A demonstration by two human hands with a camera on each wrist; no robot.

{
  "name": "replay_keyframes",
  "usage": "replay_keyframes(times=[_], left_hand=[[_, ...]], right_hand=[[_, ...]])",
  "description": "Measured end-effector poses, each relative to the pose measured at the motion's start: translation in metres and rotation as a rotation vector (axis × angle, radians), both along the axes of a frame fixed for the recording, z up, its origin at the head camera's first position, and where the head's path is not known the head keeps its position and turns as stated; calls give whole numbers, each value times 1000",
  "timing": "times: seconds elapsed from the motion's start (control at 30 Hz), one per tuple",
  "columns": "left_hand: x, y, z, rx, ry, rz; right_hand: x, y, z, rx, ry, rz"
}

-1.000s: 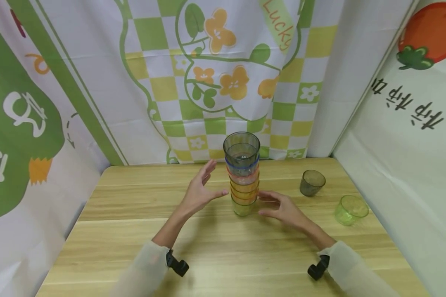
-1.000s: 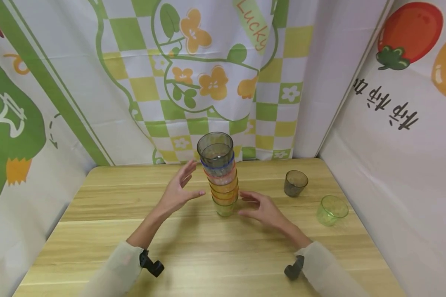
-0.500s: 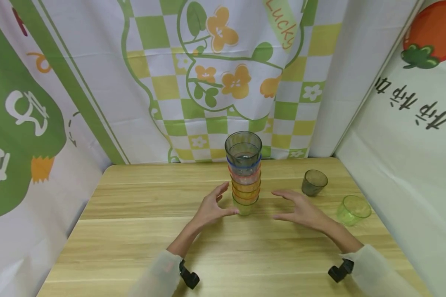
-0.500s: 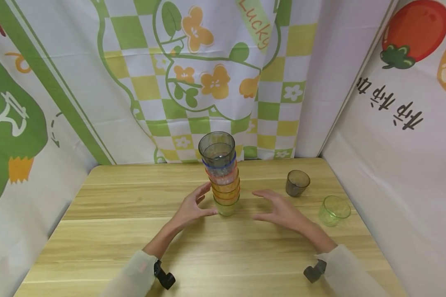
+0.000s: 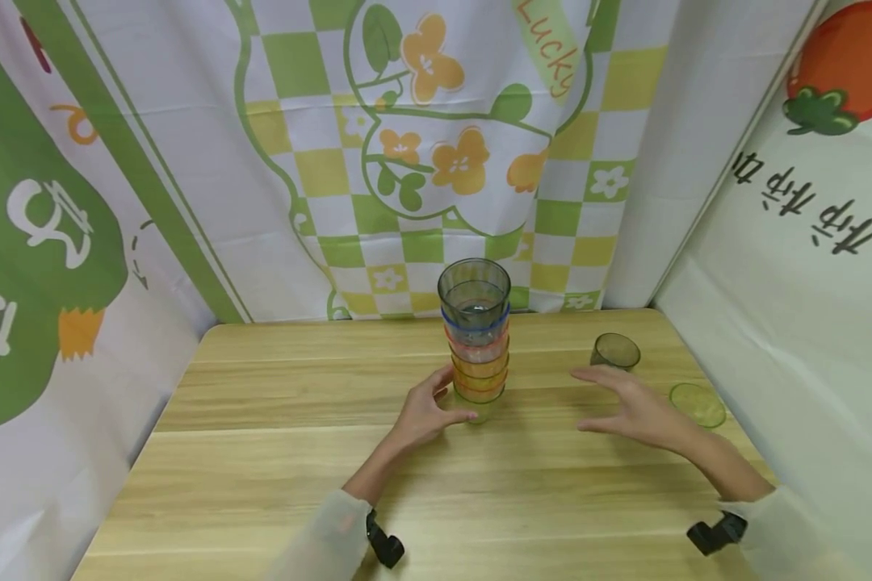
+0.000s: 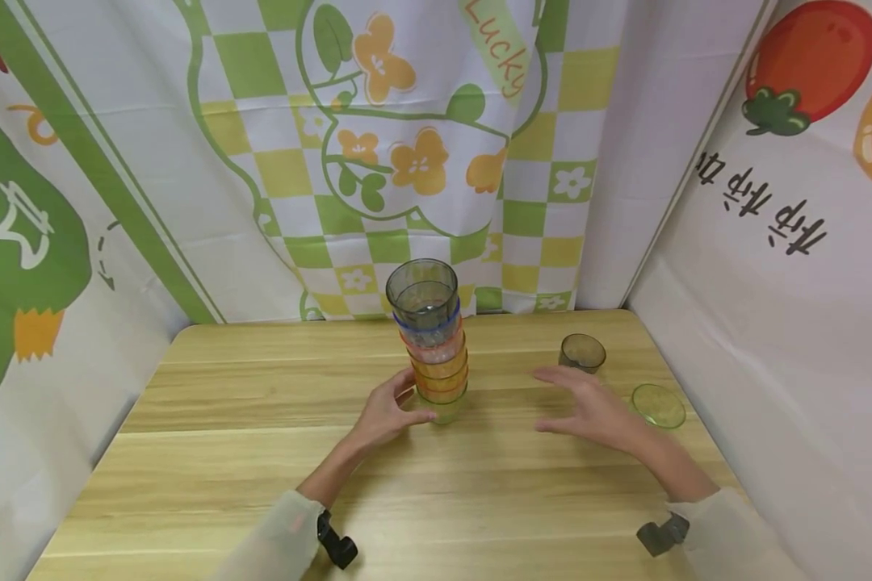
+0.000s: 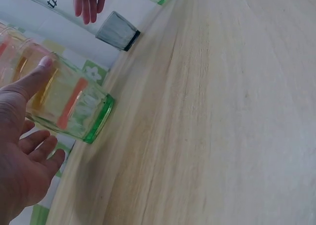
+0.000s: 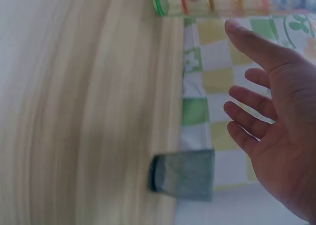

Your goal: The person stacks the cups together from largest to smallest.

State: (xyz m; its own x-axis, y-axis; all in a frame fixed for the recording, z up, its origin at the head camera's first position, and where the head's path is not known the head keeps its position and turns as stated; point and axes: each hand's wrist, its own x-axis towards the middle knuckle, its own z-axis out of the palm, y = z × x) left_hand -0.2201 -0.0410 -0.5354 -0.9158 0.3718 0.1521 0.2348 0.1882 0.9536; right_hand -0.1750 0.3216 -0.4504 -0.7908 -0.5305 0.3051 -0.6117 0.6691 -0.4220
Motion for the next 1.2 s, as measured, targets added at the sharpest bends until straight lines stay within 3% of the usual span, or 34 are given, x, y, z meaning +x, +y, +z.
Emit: replay_keyframes(times=[0.4,0.67,1.03,1.2], left_hand=[[1,6,-8,76,-19,10],[0,6,-7,75,-26,12],[-1,6,-7,94,-42,7],[-2,5,-8,93,-43,9]], right_hand=[[4,47,20,77,-62,-66],[7,74,31,171,-101,-131],[4,114,18,189,16,-122],[4,127,12,197,-15,-142]])
